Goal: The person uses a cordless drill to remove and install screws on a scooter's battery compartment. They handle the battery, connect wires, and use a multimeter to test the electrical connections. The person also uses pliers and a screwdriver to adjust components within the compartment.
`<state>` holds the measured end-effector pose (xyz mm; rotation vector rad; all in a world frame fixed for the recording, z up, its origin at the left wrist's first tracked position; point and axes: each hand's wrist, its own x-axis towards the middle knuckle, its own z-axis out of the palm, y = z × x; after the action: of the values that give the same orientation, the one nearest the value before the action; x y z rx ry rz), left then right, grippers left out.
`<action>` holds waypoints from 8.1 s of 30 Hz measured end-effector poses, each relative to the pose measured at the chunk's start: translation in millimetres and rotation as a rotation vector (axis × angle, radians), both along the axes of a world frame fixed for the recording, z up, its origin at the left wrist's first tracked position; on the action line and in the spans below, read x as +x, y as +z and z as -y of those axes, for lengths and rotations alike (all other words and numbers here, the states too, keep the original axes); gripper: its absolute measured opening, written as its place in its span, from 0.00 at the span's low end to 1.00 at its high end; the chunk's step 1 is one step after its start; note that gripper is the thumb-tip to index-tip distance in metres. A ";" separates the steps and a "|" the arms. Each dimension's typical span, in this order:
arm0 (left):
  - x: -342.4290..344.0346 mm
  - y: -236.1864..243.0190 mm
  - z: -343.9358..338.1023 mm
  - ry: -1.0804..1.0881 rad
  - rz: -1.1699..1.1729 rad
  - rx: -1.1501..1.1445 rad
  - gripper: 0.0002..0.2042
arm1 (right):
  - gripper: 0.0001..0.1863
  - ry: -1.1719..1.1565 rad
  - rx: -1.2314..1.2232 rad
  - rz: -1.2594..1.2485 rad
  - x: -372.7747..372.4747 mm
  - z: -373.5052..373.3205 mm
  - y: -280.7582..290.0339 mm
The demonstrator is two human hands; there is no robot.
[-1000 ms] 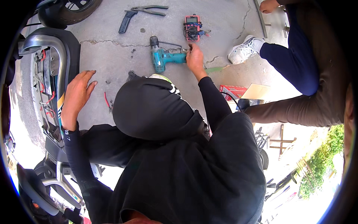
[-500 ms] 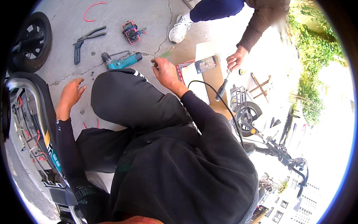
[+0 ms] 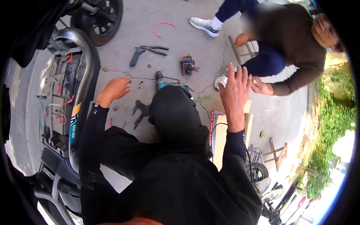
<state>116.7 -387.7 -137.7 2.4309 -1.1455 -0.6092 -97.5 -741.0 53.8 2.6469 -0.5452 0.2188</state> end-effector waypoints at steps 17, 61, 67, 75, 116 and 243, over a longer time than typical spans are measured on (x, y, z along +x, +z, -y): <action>56.5 97.5 -87.3 0.958 0.724 -0.567 0.13 | 0.17 1.106 1.342 0.305 255.7 -206.6 54.0; 104.0 55.6 -117.1 1.166 0.487 -0.444 0.14 | 0.25 1.185 1.165 0.244 421.7 -348.6 -2.1; 104.7 56.4 -114.8 1.182 0.479 -0.421 0.13 | 0.25 1.204 1.209 -0.064 425.8 -343.8 29.4; 109.1 62.4 -107.9 1.133 0.482 -0.609 0.16 | 0.26 1.158 0.832 0.026 445.7 -352.4 23.9; 135.7 97.8 -100.1 1.016 0.470 -0.696 0.22 | 0.20 1.017 1.573 0.649 437.4 -381.8 6.5; 139.2 75.2 -178.8 0.905 0.167 -0.571 0.20 | 0.15 0.584 1.261 -0.811 397.3 -347.1 54.3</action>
<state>255.8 -208.9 -62.5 2.1728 -0.1258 0.1878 299.8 -393.9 108.0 3.5141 0.5965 -1.4140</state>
